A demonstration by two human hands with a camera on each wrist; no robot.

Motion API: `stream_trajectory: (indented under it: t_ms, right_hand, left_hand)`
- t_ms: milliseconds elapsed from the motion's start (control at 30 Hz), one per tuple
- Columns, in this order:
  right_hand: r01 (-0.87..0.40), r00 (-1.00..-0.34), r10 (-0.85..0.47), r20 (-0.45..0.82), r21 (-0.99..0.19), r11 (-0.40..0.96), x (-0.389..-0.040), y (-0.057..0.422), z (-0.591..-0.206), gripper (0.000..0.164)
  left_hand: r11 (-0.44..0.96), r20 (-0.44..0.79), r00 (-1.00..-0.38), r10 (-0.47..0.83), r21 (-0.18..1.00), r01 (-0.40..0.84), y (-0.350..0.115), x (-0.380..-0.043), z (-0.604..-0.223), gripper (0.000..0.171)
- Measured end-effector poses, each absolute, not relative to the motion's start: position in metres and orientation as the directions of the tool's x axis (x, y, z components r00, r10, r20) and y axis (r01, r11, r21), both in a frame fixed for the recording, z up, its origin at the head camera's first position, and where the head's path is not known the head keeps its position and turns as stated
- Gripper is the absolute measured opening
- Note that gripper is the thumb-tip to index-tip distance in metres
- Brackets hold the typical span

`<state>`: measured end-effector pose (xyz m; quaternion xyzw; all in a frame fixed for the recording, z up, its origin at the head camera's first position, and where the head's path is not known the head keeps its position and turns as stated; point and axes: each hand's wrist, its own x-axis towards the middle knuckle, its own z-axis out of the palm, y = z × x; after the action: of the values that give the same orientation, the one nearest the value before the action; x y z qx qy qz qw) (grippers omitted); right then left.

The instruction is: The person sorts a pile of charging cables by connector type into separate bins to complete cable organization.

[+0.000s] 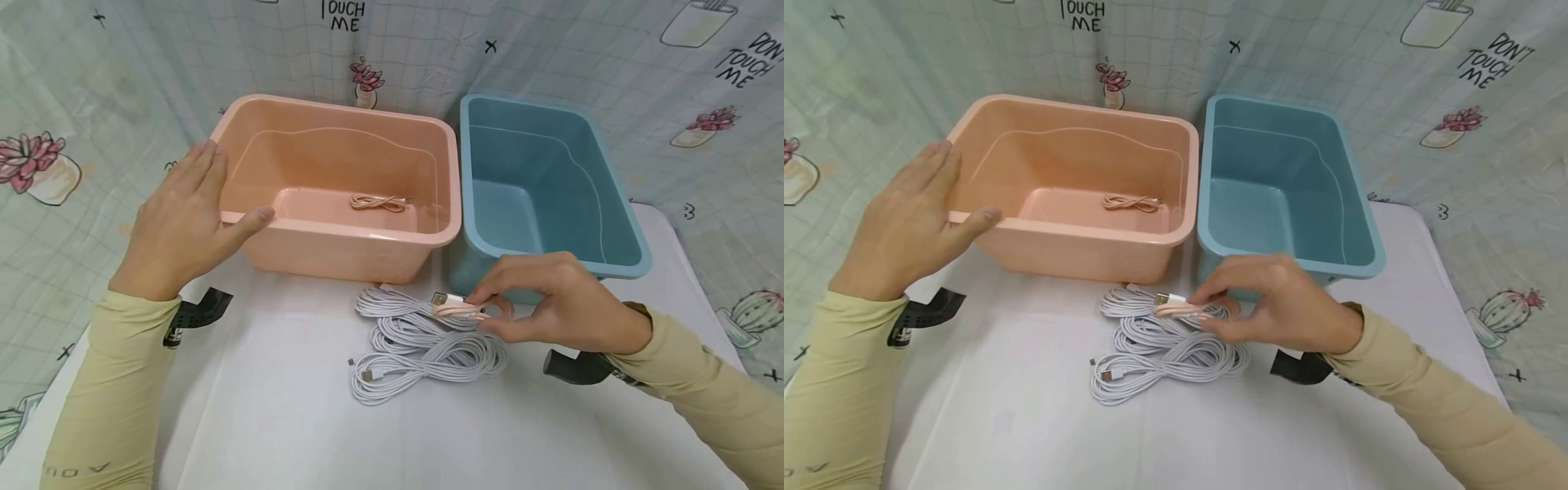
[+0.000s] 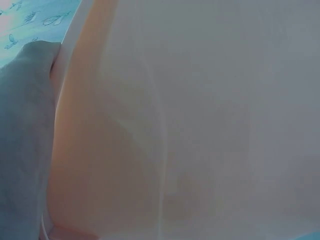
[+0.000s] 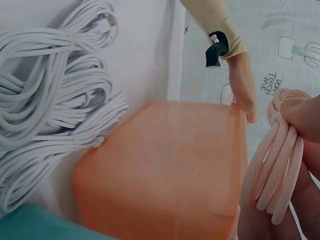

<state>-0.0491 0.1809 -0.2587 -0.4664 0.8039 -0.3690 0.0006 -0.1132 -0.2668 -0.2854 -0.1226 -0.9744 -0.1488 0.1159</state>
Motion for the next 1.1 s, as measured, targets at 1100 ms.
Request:
stream_trajectory:
  t_ms: [1100]
  right_hand:
    - [-0.706, -0.665, -0.673, 0.323, -0.564, 0.428, -0.119, 0.143, -0.181, 0.037]
  left_hand:
    - [0.930, 0.260, -0.945, 0.201, 0.253, 0.267, -0.266, -0.114, -0.286, 0.102]
